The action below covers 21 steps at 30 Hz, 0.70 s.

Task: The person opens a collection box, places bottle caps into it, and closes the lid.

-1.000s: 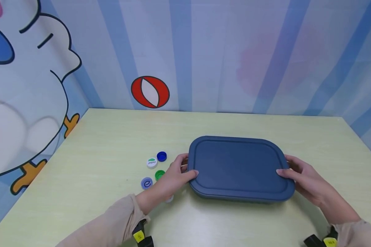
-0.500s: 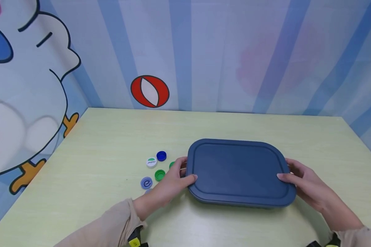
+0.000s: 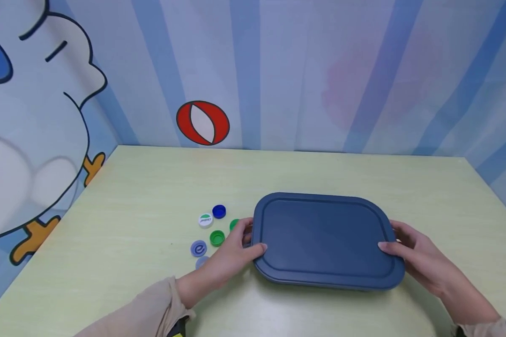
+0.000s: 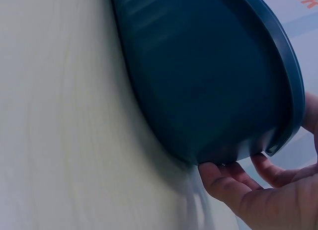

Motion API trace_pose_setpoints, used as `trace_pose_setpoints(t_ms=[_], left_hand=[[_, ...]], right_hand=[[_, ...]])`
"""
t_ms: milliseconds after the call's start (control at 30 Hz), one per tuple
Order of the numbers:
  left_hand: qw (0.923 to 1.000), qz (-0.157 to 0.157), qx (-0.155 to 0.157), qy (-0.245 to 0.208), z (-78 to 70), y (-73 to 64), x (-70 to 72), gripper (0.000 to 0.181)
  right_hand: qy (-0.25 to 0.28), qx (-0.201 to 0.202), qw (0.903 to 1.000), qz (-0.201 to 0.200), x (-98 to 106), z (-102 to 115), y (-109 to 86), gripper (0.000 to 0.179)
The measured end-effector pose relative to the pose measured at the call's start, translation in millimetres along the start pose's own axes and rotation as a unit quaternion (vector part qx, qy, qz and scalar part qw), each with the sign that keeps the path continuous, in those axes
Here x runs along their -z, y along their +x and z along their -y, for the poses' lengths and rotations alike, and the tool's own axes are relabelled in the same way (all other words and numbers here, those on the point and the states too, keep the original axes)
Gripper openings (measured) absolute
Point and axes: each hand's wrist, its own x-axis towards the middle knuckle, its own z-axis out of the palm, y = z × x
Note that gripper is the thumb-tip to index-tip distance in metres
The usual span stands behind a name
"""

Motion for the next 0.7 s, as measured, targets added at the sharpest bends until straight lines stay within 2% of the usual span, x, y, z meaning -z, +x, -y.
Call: trace_pose_setpoints(t_ms=[533,700], left_hand=[[1.0,-0.006,-0.006,-0.004,-1.5,-9.5,-4.3,0.067],[0.9998,-0.009,0.015,0.002,-5.1,-11.8,-4.2,0.071]], right_hand=[[0.0,0.011,0.9999,-0.004,-3,-2,-8.9,0.065],[0.002,0.008,1.0,0.0,-4,0,-9.5,0.065]])
